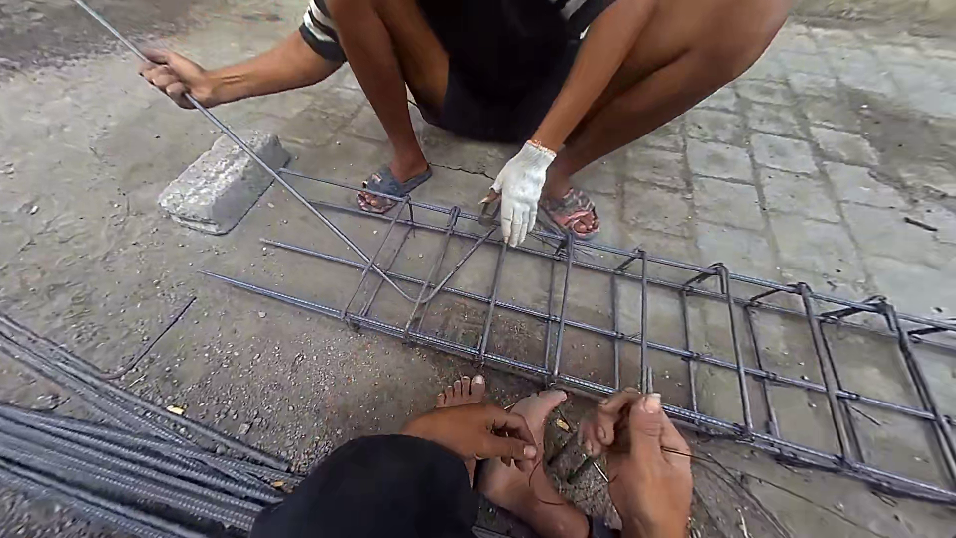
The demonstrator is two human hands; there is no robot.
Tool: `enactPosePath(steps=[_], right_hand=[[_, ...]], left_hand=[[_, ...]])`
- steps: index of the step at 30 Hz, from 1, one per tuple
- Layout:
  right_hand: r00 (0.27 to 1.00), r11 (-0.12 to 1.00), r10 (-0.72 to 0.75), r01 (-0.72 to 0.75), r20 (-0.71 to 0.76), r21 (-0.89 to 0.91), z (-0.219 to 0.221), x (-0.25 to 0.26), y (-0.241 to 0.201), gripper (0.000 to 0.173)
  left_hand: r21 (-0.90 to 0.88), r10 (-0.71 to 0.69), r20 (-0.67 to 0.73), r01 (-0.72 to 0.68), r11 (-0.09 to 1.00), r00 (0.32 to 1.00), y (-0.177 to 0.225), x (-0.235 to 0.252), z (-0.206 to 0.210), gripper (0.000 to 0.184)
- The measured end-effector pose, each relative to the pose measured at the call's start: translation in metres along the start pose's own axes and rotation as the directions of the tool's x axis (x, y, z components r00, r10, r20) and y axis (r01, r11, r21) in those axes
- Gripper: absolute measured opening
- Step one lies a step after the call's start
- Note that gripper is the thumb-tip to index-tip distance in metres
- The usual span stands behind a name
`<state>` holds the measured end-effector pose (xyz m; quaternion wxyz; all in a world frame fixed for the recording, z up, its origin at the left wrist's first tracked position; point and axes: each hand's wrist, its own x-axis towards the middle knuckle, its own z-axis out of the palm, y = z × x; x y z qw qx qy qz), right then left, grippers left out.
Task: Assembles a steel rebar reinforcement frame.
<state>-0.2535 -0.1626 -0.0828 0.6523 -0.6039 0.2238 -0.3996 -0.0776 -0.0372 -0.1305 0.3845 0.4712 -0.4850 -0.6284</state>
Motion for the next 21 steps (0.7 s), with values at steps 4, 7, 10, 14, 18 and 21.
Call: enactPosePath(steps=[4, 7, 10, 14, 18, 21], right_hand=[[0.980, 0.970, 0.196, -0.187, 0.043, -0.158, -0.002, 0.000, 0.012, 0.028], [0.940, 0.923, 0.327, -0.295, 0.095, -0.248, 0.005, -0.005, 0.022, 0.032], [0.898, 0.902, 0.403, -0.358, 0.175, -0.242, 0.018, -0.014, 0.033, 0.033], [0.862, 0.890, 0.456, -0.436, 0.221, -0.134, 0.022, -0.026, 0.046, 0.043], [0.803, 0.851, 0.523, -0.470, 0.285, -0.235, 0.011, -0.036, 0.058, 0.057], [0.739, 0.804, 0.581, -0.455, 0.341, -0.382, 0.003, -0.044, 0.065, 0.063]], left_hand=[[0.012, 0.184, -0.225, -0.186, 0.983, 0.957, 0.002, 0.000, -0.003, 0.034], [-0.007, 0.237, -0.355, -0.255, 0.967, 0.904, 0.007, 0.003, -0.002, 0.038], [-0.052, 0.203, -0.425, -0.247, 0.968, 0.882, 0.008, 0.003, -0.002, 0.037], [-0.019, 0.143, -0.467, -0.172, 0.985, 0.872, 0.008, 0.003, -0.003, 0.038], [-0.033, 0.127, -0.511, -0.167, 0.985, 0.850, 0.006, 0.006, -0.005, 0.036], [0.004, 0.126, -0.492, -0.143, 0.990, 0.862, 0.004, 0.008, -0.002, 0.037]])
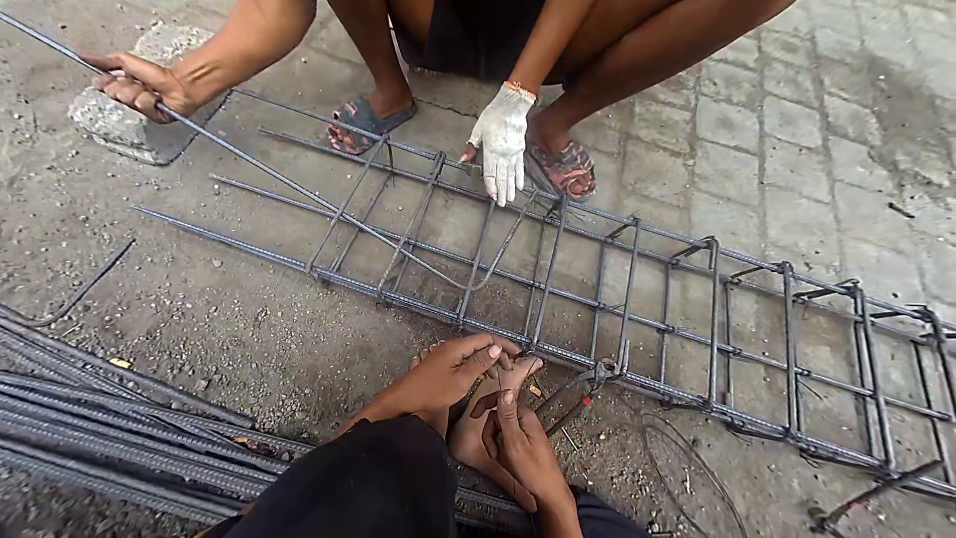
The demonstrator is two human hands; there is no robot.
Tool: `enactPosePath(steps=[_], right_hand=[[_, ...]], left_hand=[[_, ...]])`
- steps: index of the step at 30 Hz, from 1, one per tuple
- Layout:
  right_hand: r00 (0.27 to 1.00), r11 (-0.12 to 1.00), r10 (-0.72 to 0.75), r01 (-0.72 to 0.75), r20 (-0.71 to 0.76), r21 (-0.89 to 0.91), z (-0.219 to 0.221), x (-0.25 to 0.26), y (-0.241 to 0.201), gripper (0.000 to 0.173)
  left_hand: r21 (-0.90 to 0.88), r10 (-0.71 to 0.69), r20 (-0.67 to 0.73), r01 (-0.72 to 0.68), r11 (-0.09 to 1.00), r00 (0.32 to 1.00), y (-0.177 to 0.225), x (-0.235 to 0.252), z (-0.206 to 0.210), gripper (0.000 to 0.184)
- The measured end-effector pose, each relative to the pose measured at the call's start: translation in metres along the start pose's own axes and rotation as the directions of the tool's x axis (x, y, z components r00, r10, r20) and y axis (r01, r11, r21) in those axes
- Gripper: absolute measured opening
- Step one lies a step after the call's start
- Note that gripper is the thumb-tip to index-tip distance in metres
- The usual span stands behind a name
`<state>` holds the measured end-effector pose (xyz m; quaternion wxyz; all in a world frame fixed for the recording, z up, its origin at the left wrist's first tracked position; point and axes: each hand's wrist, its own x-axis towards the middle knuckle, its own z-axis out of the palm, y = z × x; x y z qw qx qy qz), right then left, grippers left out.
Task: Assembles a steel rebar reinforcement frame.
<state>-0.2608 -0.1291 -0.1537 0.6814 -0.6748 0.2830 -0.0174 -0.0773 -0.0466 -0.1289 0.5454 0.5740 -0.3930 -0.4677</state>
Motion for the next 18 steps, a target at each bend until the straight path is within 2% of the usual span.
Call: enactPosePath(steps=[4, 8, 10, 13, 15, 17, 18], right_hand=[[0.978, 0.991, 0.113, -0.097, 0.175, -0.094, 0.003, -0.005, 0.007, 0.070], [0.929, 0.972, 0.186, -0.221, 0.320, 0.076, 0.009, -0.003, 0.013, 0.074], [0.874, 0.943, 0.221, -0.305, 0.432, 0.136, 0.008, 0.001, 0.020, 0.075], [0.791, 0.908, 0.192, -0.368, 0.580, 0.201, 0.007, 0.006, 0.029, 0.077], [0.836, 0.923, 0.120, -0.292, 0.535, 0.250, 0.010, 0.004, 0.030, 0.065], [0.901, 0.955, -0.017, -0.114, 0.433, 0.275, 0.009, 0.000, 0.032, 0.046], [0.922, 0.969, -0.082, -0.015, 0.379, 0.247, 0.004, -0.002, 0.032, 0.048]], left_hand=[[0.017, 0.081, 0.095, -0.083, 0.996, 0.992, 0.000, -0.003, 0.002, 0.035], [-0.100, 0.129, 0.183, -0.112, 0.989, 0.975, -0.002, -0.004, 0.002, 0.035], [-0.154, 0.129, 0.230, -0.095, 0.984, 0.965, -0.003, -0.005, 0.003, 0.033], [-0.161, 0.125, 0.284, -0.081, 0.984, 0.951, 0.000, -0.005, 0.004, 0.030], [-0.114, 0.120, 0.305, -0.089, 0.989, 0.945, -0.001, -0.004, 0.003, 0.028], [-0.112, 0.115, 0.283, -0.086, 0.990, 0.952, -0.003, -0.005, 0.004, 0.028], [-0.132, 0.120, 0.253, -0.089, 0.987, 0.960, -0.004, -0.003, 0.005, 0.028]])
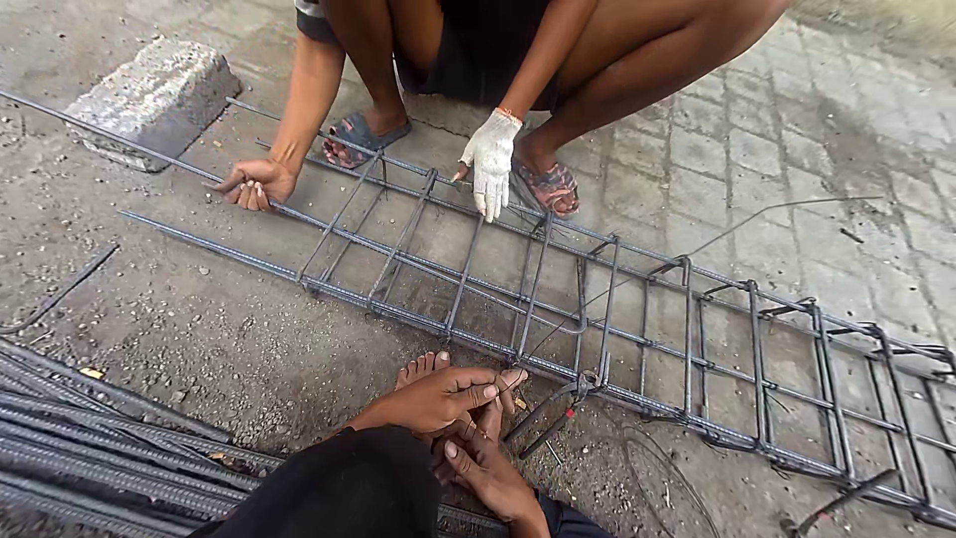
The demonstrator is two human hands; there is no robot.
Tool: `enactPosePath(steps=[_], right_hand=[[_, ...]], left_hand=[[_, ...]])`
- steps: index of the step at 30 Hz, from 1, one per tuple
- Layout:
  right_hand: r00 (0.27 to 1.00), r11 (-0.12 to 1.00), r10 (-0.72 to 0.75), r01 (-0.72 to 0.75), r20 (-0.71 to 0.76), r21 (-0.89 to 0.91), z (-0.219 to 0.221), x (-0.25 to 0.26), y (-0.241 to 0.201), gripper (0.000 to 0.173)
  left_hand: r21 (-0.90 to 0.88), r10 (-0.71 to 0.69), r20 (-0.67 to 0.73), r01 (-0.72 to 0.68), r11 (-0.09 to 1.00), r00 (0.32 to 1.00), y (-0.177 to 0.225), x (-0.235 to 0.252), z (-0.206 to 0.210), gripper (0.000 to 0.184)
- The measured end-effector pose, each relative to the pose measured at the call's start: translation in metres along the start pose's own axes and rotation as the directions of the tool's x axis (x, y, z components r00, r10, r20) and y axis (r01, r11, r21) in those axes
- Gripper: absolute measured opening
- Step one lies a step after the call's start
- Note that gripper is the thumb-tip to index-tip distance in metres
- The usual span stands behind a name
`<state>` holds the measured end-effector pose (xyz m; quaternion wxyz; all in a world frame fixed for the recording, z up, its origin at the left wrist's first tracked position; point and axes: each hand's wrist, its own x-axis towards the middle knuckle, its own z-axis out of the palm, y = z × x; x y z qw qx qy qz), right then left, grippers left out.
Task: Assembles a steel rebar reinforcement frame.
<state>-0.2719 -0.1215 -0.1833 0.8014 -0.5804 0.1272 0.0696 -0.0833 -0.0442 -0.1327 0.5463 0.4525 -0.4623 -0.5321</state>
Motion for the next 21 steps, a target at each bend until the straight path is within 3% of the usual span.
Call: enactPosePath(steps=[3, 6, 8, 12, 14, 16, 18, 20, 21], right_hand=[[0.940, 0.972, -0.185, 0.133, -0.285, -0.191, -0.009, -0.009, -0.019, 0.075], [0.753, 0.921, -0.367, 0.212, -0.546, -0.327, -0.016, -0.006, -0.060, 0.084], [0.643, 0.879, -0.475, 0.317, -0.600, -0.356, -0.019, 0.001, -0.089, 0.078], [0.367, 0.726, -0.655, 0.549, -0.660, -0.414, -0.012, 0.013, -0.129, 0.038], [0.288, 0.690, -0.646, 0.616, -0.707, -0.380, -0.005, 0.019, -0.141, 0.042], [0.370, 0.757, -0.592, 0.560, -0.716, -0.336, -0.005, 0.019, -0.145, 0.044], [0.553, 0.864, -0.503, 0.325, -0.665, -0.384, -0.010, 0.019, -0.140, 0.043], [0.702, 0.859, -0.396, 0.055, -0.592, -0.509, -0.011, 0.022, -0.132, 0.043], [0.737, 0.818, -0.366, -0.035, -0.567, -0.574, -0.010, 0.025, -0.128, 0.042]], left_hand=[[-0.035, -0.020, -0.107, 0.016, 0.999, 0.994, -0.005, 0.007, 0.001, 0.029], [-0.021, -0.062, -0.109, 0.060, 0.998, 0.992, -0.006, 0.008, 0.003, 0.028], [-0.009, -0.090, -0.055, 0.089, 0.996, 0.994, -0.006, 0.008, 0.005, 0.027], [-0.048, -0.127, 0.025, 0.128, 0.991, 0.992, -0.001, 0.006, 0.011, 0.027], [-0.081, -0.135, 0.004, 0.135, 0.988, 0.991, 0.001, 0.004, 0.013, 0.027], [-0.027, -0.173, -0.033, 0.172, 0.985, 0.984, 0.004, 0.003, 0.011, 0.028], [0.053, -0.232, -0.057, 0.235, 0.970, 0.971, 0.004, 0.002, 0.009, 0.029], [0.085, -0.251, -0.071, 0.257, 0.963, 0.965, 0.001, 0.002, 0.008, 0.029], [0.082, -0.241, -0.085, 0.248, 0.965, 0.967, -0.001, 0.002, 0.008, 0.028]])
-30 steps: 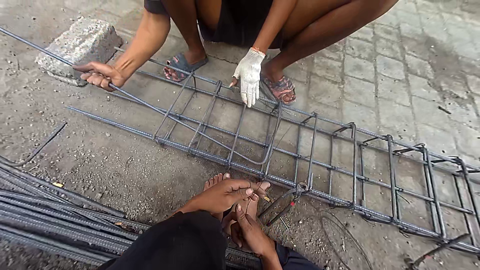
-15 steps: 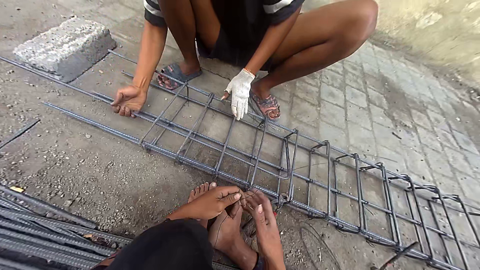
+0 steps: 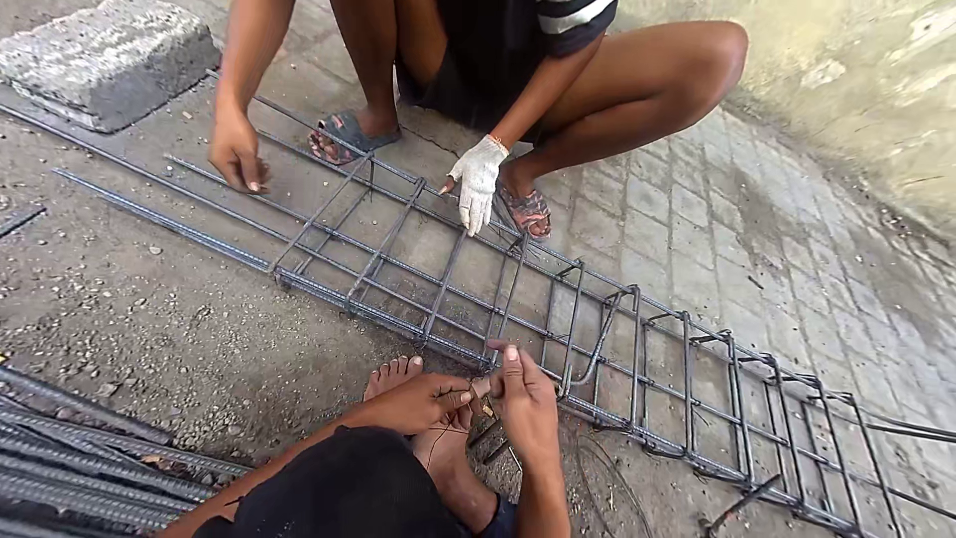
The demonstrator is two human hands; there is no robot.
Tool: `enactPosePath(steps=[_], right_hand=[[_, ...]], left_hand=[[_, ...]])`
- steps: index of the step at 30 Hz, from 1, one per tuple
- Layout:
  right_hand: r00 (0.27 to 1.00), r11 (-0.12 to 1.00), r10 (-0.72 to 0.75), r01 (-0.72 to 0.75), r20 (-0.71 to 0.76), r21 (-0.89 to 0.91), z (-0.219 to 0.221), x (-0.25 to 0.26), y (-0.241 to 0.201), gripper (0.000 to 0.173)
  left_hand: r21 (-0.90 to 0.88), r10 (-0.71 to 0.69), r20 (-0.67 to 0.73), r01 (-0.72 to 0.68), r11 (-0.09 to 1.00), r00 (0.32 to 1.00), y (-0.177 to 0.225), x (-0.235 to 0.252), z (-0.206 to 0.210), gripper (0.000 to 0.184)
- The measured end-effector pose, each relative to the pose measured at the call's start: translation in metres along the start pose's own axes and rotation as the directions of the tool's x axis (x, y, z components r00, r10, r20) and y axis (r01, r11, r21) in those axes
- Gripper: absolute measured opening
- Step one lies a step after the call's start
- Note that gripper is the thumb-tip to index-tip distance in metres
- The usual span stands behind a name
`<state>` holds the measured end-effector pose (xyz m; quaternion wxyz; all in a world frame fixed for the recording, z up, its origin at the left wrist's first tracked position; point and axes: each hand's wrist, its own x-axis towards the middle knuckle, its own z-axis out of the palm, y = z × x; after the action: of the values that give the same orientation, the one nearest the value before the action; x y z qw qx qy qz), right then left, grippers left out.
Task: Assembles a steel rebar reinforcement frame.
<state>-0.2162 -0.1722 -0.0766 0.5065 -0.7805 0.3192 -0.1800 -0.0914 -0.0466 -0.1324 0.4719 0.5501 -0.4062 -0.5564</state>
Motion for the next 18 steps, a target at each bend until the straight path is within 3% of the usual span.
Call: enactPosePath(steps=[2, 8, 14, 18], right_hand=[[0.999, 0.992, 0.001, 0.004, 0.039, -0.127, 0.010, -0.002, 0.005, 0.041], [0.997, 0.991, -0.039, 0.031, -0.063, -0.130, 0.030, -0.006, 0.015, 0.036], [0.997, 0.994, -0.079, 0.079, 0.004, 0.081, 0.033, -0.003, 0.013, 0.042], [0.996, 0.974, -0.076, 0.084, -0.045, 0.211, 0.038, -0.005, 0.012, 0.040]], left_hand=[[-0.035, 0.025, -0.035, -0.026, 0.999, 0.999, -0.001, 0.000, 0.000, 0.027], [-0.010, 0.068, -0.104, -0.070, 0.998, 0.992, -0.005, -0.002, -0.003, 0.028], [0.070, 0.028, -0.032, -0.025, 0.997, 0.999, -0.001, -0.005, -0.004, 0.026], [0.058, 0.039, 0.016, -0.039, 0.998, 0.999, 0.000, -0.005, -0.007, 0.027]])
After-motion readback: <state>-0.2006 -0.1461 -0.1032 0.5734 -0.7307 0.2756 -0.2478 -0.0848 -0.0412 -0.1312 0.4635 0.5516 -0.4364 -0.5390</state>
